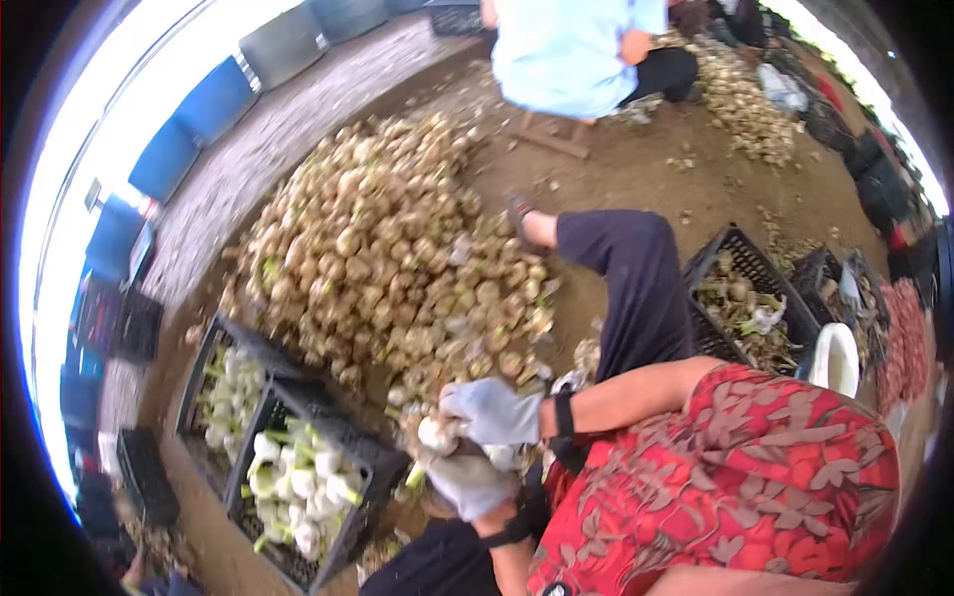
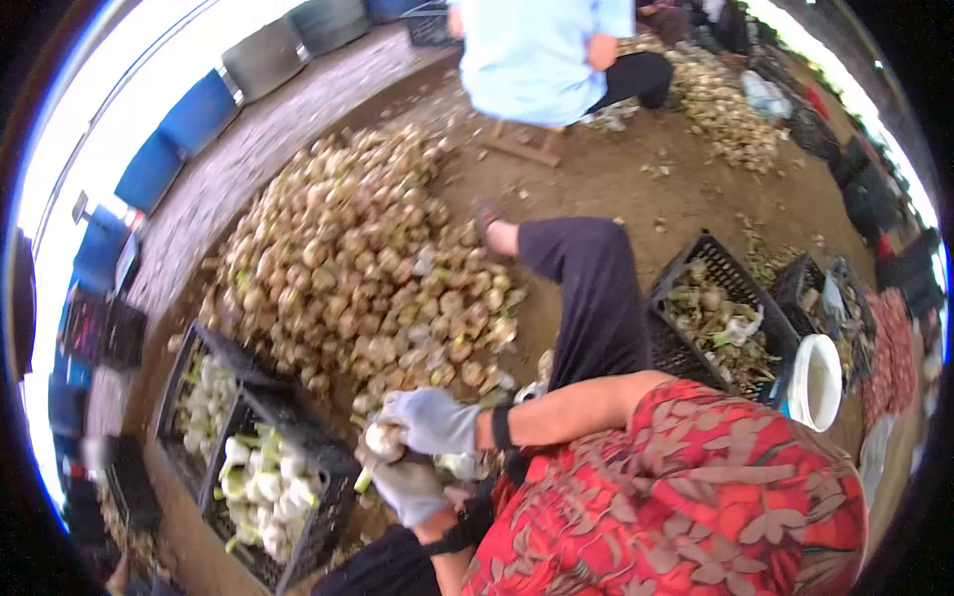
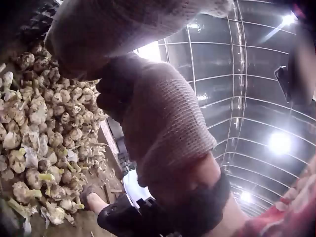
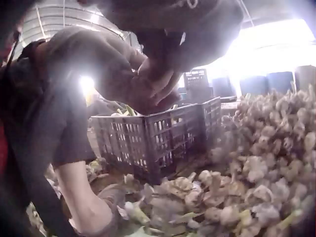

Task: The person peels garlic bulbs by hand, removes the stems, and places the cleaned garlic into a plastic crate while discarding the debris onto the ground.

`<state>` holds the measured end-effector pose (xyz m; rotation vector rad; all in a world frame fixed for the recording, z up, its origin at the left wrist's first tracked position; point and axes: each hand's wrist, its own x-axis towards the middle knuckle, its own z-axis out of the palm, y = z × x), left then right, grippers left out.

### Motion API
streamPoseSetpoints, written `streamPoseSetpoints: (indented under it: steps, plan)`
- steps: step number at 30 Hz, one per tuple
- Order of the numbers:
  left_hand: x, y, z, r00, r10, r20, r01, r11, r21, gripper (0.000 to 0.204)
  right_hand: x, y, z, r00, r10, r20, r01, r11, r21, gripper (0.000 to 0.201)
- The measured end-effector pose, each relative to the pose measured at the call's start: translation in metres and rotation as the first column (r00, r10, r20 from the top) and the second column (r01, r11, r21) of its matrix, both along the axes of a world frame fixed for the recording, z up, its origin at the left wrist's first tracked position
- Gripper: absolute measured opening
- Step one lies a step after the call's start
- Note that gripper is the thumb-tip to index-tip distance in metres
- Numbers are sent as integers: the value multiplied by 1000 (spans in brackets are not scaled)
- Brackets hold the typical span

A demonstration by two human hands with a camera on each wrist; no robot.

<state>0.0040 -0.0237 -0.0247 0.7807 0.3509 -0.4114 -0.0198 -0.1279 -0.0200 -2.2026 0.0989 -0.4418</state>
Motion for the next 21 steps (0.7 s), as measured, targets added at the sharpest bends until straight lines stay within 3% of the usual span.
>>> streamPoseSetpoints:
  steps: [1,2,3,5,7,9,11,13,15,16,17,18,19,20,21]
  plan:
    - [0,4,-1,1000,0,0,0,997,-74,39,4,-6,7,992,-53,-115,69,989,133,18]
    - [0,8,-2,1000,-1,-2,0,989,-147,41,12,-16,3,986,-111,-120,130,978,163,19]
    - [0,-1,11,987,36,-160,-54,992,-110,38,19,-22,-1,979,-157,-126,180,962,203,20]
    - [-4,-4,21,989,-33,-142,24,998,-65,35,31,-44,-6,941,-210,-266,290,905,312,19]
    - [-4,-1,14,990,-97,-105,90,994,-69,35,40,-78,-19,908,-290,-303,371,893,254,22]
    - [-5,1,19,989,-146,-33,142,984,-109,37,51,-129,-28,836,-379,-396,394,918,-45,28]
    - [-4,-6,26,993,-99,-65,92,991,-100,41,54,-186,-47,771,-415,-484,350,910,-222,35]
    - [0,-5,18,993,-92,-77,84,991,-106,41,53,-243,-75,729,-530,-432,164,749,-642,46]
    - [6,-7,6,992,-90,-88,85,994,-66,41,52,-281,-37,567,-372,-735,-288,746,-600,53]
    - [7,-11,7,991,-75,-107,72,997,-33,41,46,-301,-60,557,-494,-668,2,805,-594,54]
    - [9,-15,8,991,-48,-127,49,999,8,40,40,-316,-87,505,-599,-621,283,795,-536,55]
    - [14,-23,20,985,-33,-167,51,994,101,39,42,-317,-84,449,-587,-674,221,803,-553,56]
    - [17,-18,9,984,-23,-177,21,1000,-16,39,44,-318,-79,390,-573,-721,152,812,-563,56]
    - [22,-15,1,972,41,-231,-31,998,48,39,47,-318,-74,330,-556,-763,80,822,-564,57]
    - [28,-10,-7,955,10,-295,-30,998,-62,39,54,-321,-67,306,-487,-818,19,862,-506,56]
